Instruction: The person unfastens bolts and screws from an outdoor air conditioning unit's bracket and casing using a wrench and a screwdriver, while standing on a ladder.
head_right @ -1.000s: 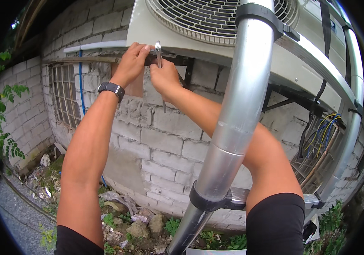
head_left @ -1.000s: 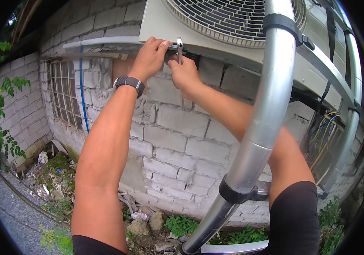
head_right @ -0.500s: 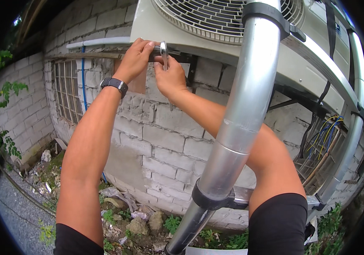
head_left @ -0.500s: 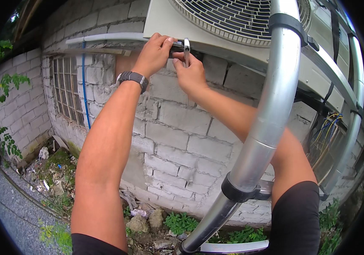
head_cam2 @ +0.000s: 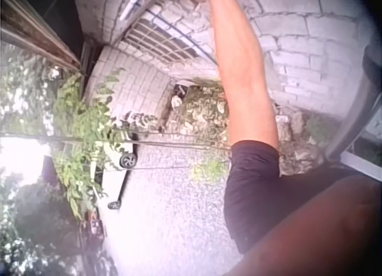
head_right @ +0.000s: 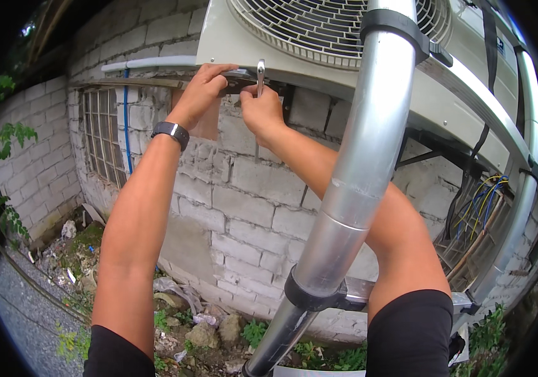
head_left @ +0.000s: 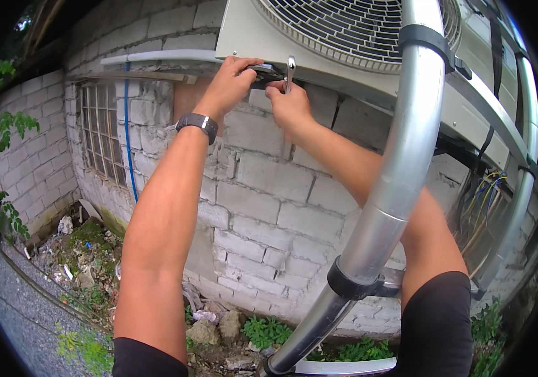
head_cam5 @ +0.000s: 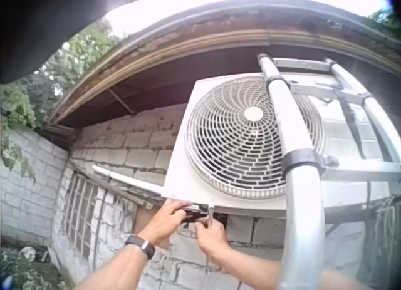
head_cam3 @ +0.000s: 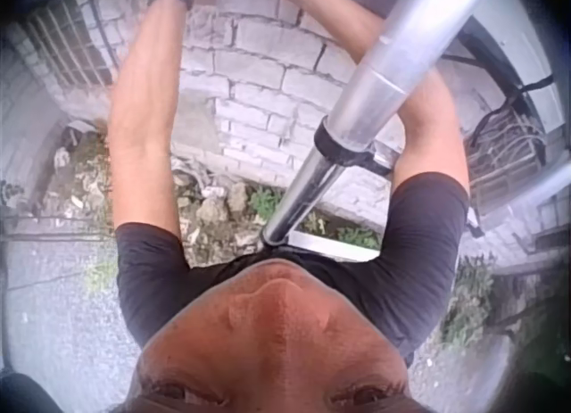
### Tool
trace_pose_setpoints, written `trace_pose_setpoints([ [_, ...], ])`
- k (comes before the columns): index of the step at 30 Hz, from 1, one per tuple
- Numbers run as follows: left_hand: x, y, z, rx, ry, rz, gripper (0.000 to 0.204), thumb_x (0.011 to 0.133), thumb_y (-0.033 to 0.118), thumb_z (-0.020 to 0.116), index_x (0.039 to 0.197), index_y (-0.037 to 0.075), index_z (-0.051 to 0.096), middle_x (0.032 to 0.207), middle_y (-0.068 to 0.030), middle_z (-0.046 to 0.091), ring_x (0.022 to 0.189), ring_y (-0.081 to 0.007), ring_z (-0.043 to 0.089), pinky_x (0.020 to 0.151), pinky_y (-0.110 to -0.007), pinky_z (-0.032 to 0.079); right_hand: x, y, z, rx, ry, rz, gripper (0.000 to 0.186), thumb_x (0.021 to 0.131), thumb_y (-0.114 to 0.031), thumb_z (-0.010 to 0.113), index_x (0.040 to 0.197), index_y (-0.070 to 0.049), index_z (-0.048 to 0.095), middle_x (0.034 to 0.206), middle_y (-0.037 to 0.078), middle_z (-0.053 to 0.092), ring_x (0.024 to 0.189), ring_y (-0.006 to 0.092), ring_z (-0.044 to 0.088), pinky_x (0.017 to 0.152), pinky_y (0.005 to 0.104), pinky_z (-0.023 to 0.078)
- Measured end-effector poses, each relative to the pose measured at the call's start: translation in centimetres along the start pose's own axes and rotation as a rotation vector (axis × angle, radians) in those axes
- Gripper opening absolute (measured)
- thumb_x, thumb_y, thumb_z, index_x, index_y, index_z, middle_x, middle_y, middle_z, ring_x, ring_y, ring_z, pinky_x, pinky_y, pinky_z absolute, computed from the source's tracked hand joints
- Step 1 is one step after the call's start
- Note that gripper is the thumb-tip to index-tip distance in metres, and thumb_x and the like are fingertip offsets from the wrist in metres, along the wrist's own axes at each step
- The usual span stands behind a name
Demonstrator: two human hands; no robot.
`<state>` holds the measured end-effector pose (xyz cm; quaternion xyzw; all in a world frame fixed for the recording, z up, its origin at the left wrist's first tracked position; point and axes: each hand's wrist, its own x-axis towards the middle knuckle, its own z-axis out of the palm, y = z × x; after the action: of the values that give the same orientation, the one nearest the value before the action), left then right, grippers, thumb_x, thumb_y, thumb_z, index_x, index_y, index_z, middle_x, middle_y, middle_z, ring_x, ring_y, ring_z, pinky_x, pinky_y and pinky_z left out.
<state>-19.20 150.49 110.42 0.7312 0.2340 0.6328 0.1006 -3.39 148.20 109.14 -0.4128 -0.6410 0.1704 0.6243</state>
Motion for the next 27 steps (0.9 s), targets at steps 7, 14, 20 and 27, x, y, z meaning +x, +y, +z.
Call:
trace_pose_setpoints([
  [7, -0.6, -0.7, 0.0, -0.054, 0.063, 0.040, 0.046, 0.090, 0.004, 0.043, 0.130, 0.005, 0.065, 0.135, -0.0100, 0.051, 0.125, -0.0218, 0.055, 0.106, -0.035, 0.046, -0.8, -0.6, 1.2, -0.066, -0.068, -0.078, 0.025, 0.094, -0.018, 0.064, 0.112, -0.002, 0.070, 0.102, 0.014, 0.073, 0.096, 0.0235, 0.068, 0.086, 0.0358, 0.051],
  [14, -0.3, -1.2, 0.1, 0.063, 0.091, 0.195, 0.043, 0.085, 0.000, 0.047, 0.122, 0.004, 0.067, 0.119, -0.0127, 0.060, 0.111, -0.0291, 0.060, 0.100, -0.038, 0.048, -0.1, 0.6, 0.6, -0.092, -0.007, -0.123, 0.023, 0.094, -0.018, 0.065, 0.112, -0.004, 0.070, 0.081, 0.001, 0.060, 0.074, 0.0109, 0.054, 0.064, 0.0297, 0.044],
  [20, -0.5, -1.2, -0.6, 0.127, 0.016, 0.175, 0.051, 0.085, -0.006, 0.047, 0.131, 0.007, 0.064, 0.126, -0.0127, 0.055, 0.118, -0.0242, 0.058, 0.102, -0.034, 0.047, -0.4, -0.1, 0.8, -0.098, 0.013, -0.165, 0.024, 0.093, -0.021, 0.064, 0.107, -0.004, 0.073, 0.093, 0.012, 0.073, 0.083, 0.0218, 0.067, 0.079, 0.0368, 0.052],
  [27, -1.7, 1.2, -0.3, -0.098, -0.168, -0.308, 0.059, 0.092, -0.004, 0.046, 0.146, 0.018, 0.051, 0.105, -0.0130, 0.062, 0.091, -0.0218, 0.069, 0.083, -0.033, 0.059, 0.0, 0.2, 0.8, -0.107, 0.004, -0.074, 0.026, 0.094, -0.023, 0.066, 0.109, -0.003, 0.072, 0.094, 0.014, 0.074, 0.087, 0.0237, 0.069, 0.081, 0.0370, 0.052],
])
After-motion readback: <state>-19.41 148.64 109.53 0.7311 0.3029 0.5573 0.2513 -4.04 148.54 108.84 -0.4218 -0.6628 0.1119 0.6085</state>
